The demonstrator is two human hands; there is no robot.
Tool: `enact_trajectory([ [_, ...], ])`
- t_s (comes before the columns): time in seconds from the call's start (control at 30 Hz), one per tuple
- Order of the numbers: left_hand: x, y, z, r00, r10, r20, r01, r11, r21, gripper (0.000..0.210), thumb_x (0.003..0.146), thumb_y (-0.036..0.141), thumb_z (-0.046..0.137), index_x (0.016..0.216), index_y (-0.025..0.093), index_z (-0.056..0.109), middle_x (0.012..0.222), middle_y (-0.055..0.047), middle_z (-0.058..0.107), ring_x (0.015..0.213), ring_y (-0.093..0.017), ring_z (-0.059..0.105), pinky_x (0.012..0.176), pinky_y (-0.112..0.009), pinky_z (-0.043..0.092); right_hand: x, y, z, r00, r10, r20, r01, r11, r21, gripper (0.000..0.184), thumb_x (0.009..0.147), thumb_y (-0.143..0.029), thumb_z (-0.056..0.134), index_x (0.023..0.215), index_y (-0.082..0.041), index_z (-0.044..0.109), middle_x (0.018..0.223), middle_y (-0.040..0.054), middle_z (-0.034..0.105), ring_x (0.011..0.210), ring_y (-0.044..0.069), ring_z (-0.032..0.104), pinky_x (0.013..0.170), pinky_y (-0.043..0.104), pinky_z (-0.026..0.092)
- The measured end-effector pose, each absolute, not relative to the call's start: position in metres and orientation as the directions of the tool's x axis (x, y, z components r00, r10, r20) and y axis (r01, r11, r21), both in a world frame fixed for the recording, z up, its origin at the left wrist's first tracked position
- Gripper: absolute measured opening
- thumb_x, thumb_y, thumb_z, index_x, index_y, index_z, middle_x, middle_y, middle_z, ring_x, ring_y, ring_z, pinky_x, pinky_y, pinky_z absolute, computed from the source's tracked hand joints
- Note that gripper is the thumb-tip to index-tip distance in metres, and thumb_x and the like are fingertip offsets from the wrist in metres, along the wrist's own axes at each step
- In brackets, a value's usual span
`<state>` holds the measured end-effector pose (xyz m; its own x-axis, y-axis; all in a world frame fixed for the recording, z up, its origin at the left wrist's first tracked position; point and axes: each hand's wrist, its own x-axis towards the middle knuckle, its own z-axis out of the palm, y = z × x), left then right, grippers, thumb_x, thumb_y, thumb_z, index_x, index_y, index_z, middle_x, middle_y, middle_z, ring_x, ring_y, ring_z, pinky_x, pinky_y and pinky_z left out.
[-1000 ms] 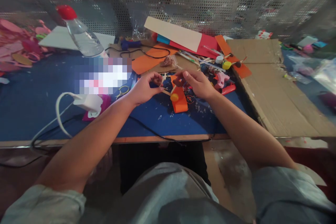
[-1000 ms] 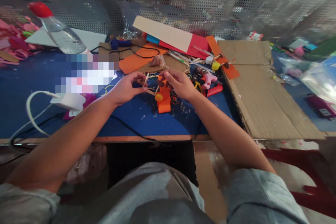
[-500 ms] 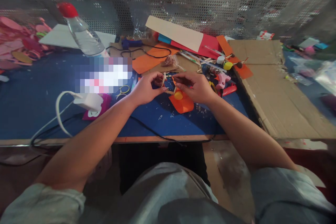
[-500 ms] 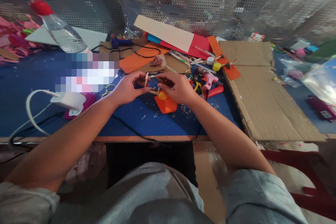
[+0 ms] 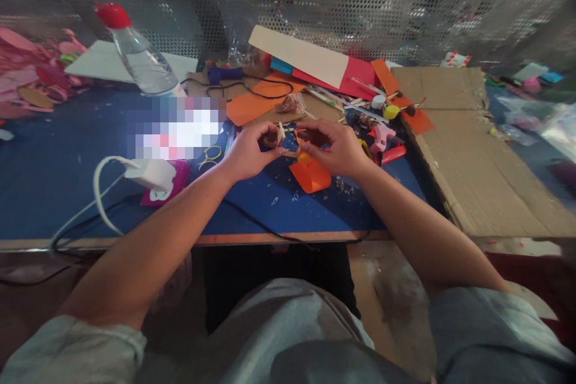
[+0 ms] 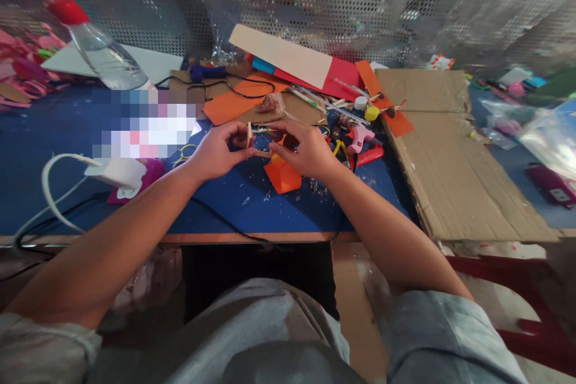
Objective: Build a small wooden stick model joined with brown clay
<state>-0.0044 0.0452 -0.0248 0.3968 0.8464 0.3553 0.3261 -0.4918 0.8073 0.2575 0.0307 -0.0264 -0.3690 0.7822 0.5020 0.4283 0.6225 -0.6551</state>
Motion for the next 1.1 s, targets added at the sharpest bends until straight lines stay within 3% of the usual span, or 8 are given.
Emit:
enact_trajectory([
  [0.17, -0.004, 0.045, -0.026, 0.408, 0.846, 0.343, 0.357, -0.493, 0.793, 0.021, 0.086, 0.022, 0.086, 0.094, 0.02, 0.067, 0.084, 0.002, 0.064, 0.075, -0.013, 0.053, 0.074, -0.027, 0.048, 0.256, 0.033, -0.028, -0.354, 0.778, 0.519, 0.455, 0.628, -0.631, 0.031, 0.099, -0.037, 0.079, 0.124, -0.02, 0.084, 0.104, 0.0089, 0.087, 0.08, 0.021, 0.074, 0.076, 0.038, 0.06],
  [0.37, -0.005, 0.041, -0.027, 0.432, 0.839, 0.33, 0.455, -0.519, 0.724, 0.013, 0.088, 0.019, 0.079, 0.096, 0.019, 0.069, 0.083, 0.002, 0.066, 0.075, -0.013, 0.058, 0.073, -0.027, 0.046, 0.252, 0.032, -0.03, -0.356, 0.797, 0.488, 0.444, 0.603, -0.662, 0.025, 0.097, -0.035, 0.078, 0.117, -0.021, 0.083, 0.104, 0.0082, 0.085, 0.079, 0.019, 0.071, 0.075, 0.036, 0.057],
  [0.67, -0.005, 0.039, -0.025, 0.482, 0.831, 0.278, 0.467, -0.512, 0.721, 0.014, 0.089, 0.02, 0.081, 0.099, 0.02, 0.071, 0.08, 0.003, 0.065, 0.069, -0.013, 0.057, 0.069, -0.027, 0.045, 0.249, 0.029, -0.032, -0.371, 0.802, 0.468, 0.44, 0.596, -0.672, 0.014, 0.095, -0.029, 0.077, 0.107, -0.022, 0.078, 0.103, 0.0079, 0.084, 0.085, 0.023, 0.075, 0.08, 0.039, 0.061],
  [0.8, -0.005, 0.039, -0.024, 0.481, 0.839, 0.256, 0.498, -0.502, 0.707, 0.014, 0.09, 0.022, 0.082, 0.099, 0.02, 0.072, 0.08, 0.002, 0.067, 0.069, -0.014, 0.058, 0.069, -0.027, 0.045, 0.248, 0.029, -0.032, -0.375, 0.801, 0.466, 0.431, 0.596, -0.677, 0.016, 0.096, -0.033, 0.077, 0.108, -0.023, 0.078, 0.104, 0.0078, 0.084, 0.085, 0.022, 0.075, 0.079, 0.039, 0.061],
  [0.93, -0.007, 0.04, -0.024, 0.47, 0.847, 0.248, 0.549, -0.501, 0.669, 0.017, 0.09, 0.026, 0.085, 0.101, 0.02, 0.074, 0.083, 0.001, 0.07, 0.072, -0.015, 0.06, 0.071, -0.029, 0.044, 0.247, 0.028, -0.032, -0.394, 0.792, 0.467, 0.416, 0.606, -0.678, 0.03, 0.099, -0.042, 0.078, 0.121, -0.022, 0.079, 0.11, 0.0095, 0.086, 0.084, 0.022, 0.075, 0.076, 0.038, 0.06],
  [1.1, -0.008, 0.041, -0.026, 0.464, 0.852, 0.243, 0.556, -0.494, 0.668, 0.016, 0.091, 0.027, 0.085, 0.101, 0.02, 0.074, 0.081, 0.001, 0.068, 0.072, -0.015, 0.061, 0.071, -0.029, 0.045, 0.246, 0.029, -0.031, -0.382, 0.804, 0.456, 0.463, 0.593, -0.659, 0.019, 0.1, -0.034, 0.072, 0.112, -0.022, 0.081, 0.103, 0.0086, 0.085, 0.085, 0.023, 0.075, 0.077, 0.038, 0.059],
])
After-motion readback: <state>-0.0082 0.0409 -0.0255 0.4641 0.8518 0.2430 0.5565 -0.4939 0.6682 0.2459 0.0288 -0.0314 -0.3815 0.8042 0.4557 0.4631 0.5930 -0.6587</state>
